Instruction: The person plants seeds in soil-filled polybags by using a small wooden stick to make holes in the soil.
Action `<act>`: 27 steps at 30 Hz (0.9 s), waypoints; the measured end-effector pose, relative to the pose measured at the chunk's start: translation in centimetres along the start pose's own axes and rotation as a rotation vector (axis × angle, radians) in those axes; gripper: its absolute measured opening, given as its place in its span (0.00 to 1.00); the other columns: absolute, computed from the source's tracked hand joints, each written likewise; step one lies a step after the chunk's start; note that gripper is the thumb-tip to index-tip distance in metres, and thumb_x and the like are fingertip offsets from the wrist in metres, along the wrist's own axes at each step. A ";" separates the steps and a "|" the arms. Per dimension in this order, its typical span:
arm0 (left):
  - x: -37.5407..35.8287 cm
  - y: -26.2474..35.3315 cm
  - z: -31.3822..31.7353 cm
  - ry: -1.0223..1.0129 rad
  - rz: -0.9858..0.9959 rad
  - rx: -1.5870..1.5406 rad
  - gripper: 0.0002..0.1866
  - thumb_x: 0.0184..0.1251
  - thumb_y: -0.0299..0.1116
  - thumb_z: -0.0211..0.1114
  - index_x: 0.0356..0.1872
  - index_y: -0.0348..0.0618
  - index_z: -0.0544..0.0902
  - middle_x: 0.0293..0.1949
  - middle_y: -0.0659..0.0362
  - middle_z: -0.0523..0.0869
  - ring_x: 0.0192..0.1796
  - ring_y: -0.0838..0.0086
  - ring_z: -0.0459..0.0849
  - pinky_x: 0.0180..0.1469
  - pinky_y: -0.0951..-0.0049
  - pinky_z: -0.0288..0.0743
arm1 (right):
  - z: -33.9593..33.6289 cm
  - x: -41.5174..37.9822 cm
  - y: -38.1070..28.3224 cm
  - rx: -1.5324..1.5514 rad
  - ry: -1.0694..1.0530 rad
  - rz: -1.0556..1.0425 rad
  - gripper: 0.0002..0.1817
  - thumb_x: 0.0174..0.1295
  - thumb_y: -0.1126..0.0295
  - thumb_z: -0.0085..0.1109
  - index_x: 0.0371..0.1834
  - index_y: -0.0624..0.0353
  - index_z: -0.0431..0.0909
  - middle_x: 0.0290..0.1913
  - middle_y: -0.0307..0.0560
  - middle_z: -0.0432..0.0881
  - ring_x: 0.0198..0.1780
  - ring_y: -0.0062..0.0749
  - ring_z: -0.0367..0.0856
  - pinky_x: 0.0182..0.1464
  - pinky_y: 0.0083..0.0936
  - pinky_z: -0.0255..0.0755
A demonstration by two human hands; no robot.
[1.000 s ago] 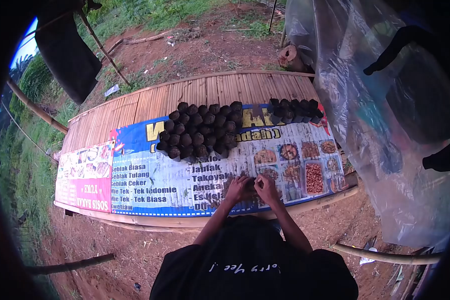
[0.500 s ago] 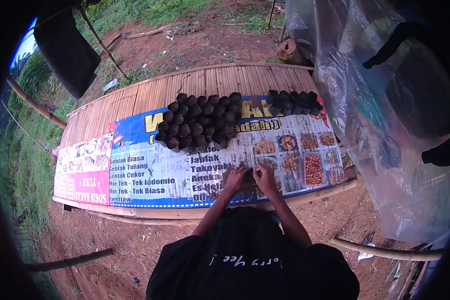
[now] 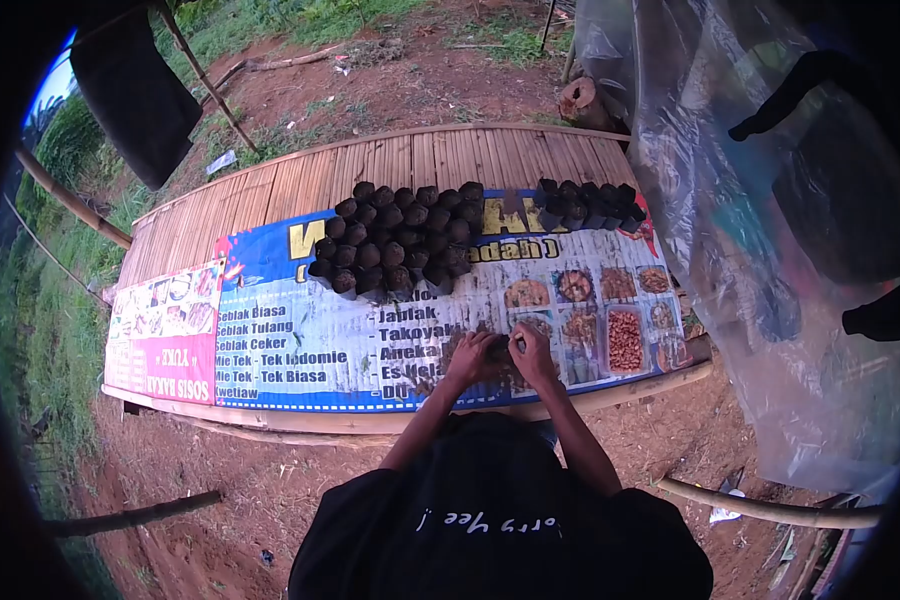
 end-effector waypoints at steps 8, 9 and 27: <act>-0.1 0.5 -0.4 0.011 -0.024 0.019 0.38 0.40 0.43 0.75 0.58 0.46 0.75 0.53 0.56 0.78 0.55 0.55 0.74 0.57 0.57 0.69 | 0.4 -0.8 -0.7 -0.060 -0.006 -0.041 0.05 0.53 0.78 0.59 0.32 0.63 0.73 0.29 0.52 0.79 0.34 0.45 0.81 0.38 0.33 0.72; -0.1 0.4 -0.4 0.012 -0.026 0.019 0.38 0.40 0.43 0.75 0.58 0.46 0.75 0.53 0.56 0.78 0.55 0.55 0.74 0.57 0.57 0.69 | 0.3 -0.6 -1.0 -0.059 -0.008 -0.042 0.05 0.53 0.78 0.59 0.32 0.63 0.73 0.29 0.52 0.79 0.34 0.45 0.81 0.38 0.33 0.72; 0.1 0.8 -0.7 -0.007 -0.024 0.010 0.37 0.42 0.46 0.75 0.57 0.44 0.75 0.54 0.56 0.78 0.54 0.56 0.75 0.57 0.59 0.69 | 0.2 -0.6 -0.4 0.102 -0.055 0.029 0.05 0.54 0.77 0.60 0.32 0.62 0.74 0.30 0.49 0.80 0.34 0.39 0.82 0.36 0.30 0.73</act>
Point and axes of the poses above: each hand's wrist, its own x-axis towards the middle knuckle, its own z-axis out of the palm, y = z × x, the point moved 1 cm from there along x, towards the middle knuckle
